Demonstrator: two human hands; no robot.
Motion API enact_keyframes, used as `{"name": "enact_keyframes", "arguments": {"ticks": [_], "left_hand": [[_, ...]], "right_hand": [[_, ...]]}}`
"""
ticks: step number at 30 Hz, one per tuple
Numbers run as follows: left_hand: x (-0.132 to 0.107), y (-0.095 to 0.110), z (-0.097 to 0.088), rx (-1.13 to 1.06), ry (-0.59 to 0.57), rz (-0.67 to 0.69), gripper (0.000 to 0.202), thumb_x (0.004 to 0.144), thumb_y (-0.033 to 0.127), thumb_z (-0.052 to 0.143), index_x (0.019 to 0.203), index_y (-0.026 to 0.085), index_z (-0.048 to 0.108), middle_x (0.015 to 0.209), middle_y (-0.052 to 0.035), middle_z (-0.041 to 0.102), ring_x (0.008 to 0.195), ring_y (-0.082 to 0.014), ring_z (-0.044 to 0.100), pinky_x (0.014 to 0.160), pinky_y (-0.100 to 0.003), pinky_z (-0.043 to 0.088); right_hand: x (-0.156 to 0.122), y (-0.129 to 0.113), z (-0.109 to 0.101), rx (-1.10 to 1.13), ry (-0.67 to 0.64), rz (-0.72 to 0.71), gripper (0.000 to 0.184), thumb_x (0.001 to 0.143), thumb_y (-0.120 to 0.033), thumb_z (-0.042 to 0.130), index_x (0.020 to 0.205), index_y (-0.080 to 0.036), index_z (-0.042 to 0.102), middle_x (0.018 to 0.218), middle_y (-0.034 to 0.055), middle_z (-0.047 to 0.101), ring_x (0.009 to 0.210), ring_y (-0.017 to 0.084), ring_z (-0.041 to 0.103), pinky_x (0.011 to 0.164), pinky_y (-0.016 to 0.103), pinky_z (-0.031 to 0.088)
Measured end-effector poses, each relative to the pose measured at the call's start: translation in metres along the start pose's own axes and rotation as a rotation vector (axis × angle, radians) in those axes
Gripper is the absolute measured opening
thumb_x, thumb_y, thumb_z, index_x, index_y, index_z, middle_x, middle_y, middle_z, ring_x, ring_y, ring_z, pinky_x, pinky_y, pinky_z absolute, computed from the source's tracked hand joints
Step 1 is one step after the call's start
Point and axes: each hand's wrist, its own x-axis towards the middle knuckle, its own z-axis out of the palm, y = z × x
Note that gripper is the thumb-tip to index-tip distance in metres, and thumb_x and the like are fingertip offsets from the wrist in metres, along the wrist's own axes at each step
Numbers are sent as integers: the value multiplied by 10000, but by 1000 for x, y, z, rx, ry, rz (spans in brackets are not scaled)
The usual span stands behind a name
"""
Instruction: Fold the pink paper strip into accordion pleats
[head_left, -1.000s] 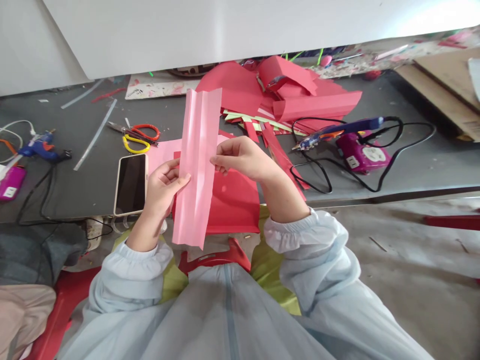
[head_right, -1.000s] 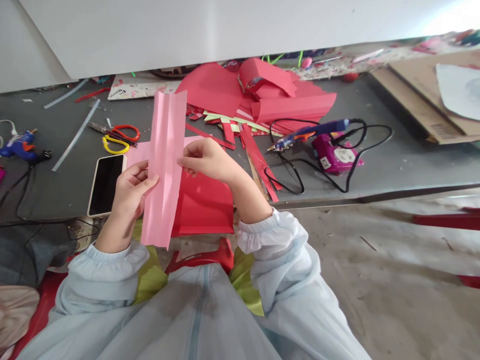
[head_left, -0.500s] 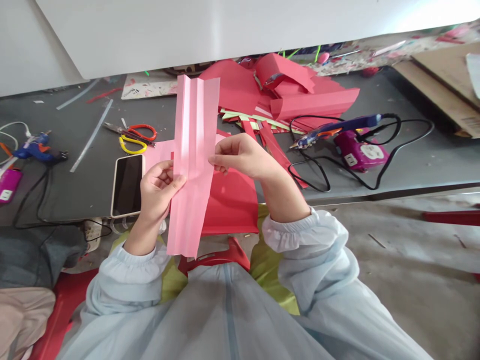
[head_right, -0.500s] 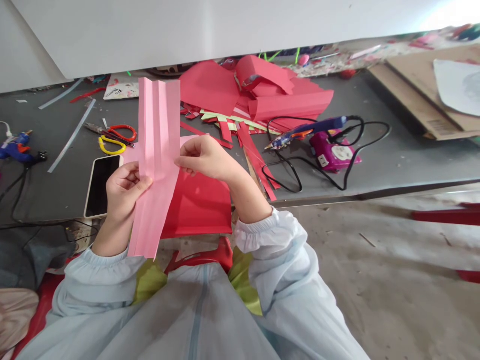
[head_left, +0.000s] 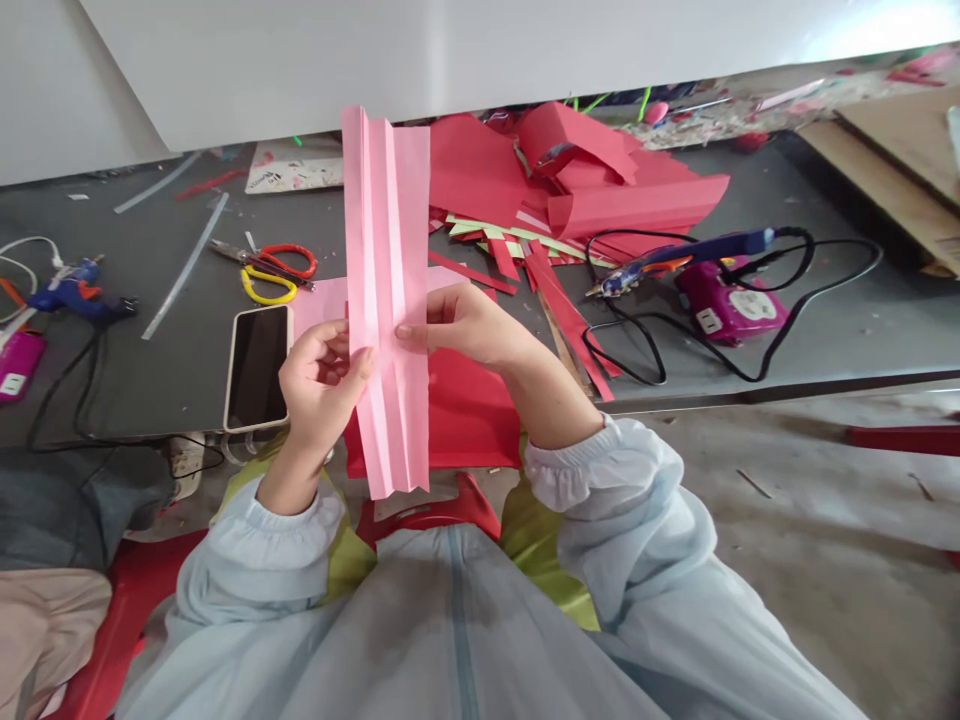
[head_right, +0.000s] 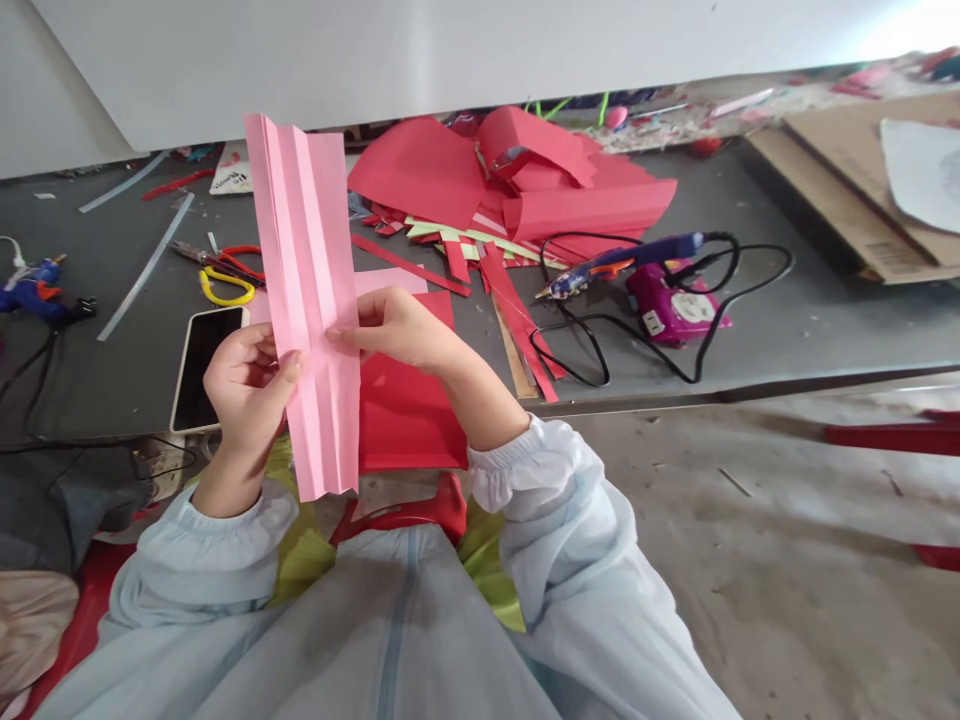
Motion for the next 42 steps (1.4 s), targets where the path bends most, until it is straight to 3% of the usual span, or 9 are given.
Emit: {"name": "enact_keyframes", "arguments": {"ticks": [10,19,27,31,37,42], "left_hand": [[-2,2,-2,-26,-4,-32,283,725,300,812,955,198,680,683,26,650,577,-69,583,474,-137,446],[-2,-6,0,41,-40,-183,461,714,414,804,1078,205,616,906,-38,695,772,-147,681,601,-205,545],[0,-10,0,79,18,-50,339,824,399,728,1081,196,638,839,-12,668,726,-104,634,628,-191,515],[1,-12,-2,114,48,-26,286,864,424,682,1028,190,675,832,-18,684,728,-104,639,654,-203,519],[7,-14,-5,-80,28,-180,287,810,470,732,919,205,721,885,-36,725,811,-140,673,739,-252,552],[8,-10,-3,-291,-7,-385,331,708,495,816,877,226,723,796,-12,693,695,-122,643,639,-244,544]], "right_hand": [[-1,-1,1,-4,11,-9,352,667,-443,826,659,-130,665,577,-28,591,554,71,520,524,224,415],[-5,1,5,-137,-75,-21,156,753,-274,710,705,-127,695,586,-22,625,559,79,537,518,213,409],[-2,10,12,-41,16,-39,186,758,-305,708,701,-129,695,683,7,681,651,110,594,621,245,470],[-1,9,12,2,7,-39,256,773,-354,711,648,-136,666,627,9,662,597,103,579,582,243,453],[-3,9,5,15,60,-30,219,792,-339,688,692,-144,686,588,-31,583,547,70,489,538,227,387],[-3,9,0,38,54,-15,223,773,-322,697,639,-153,641,547,-56,497,520,53,404,515,230,329]]}}
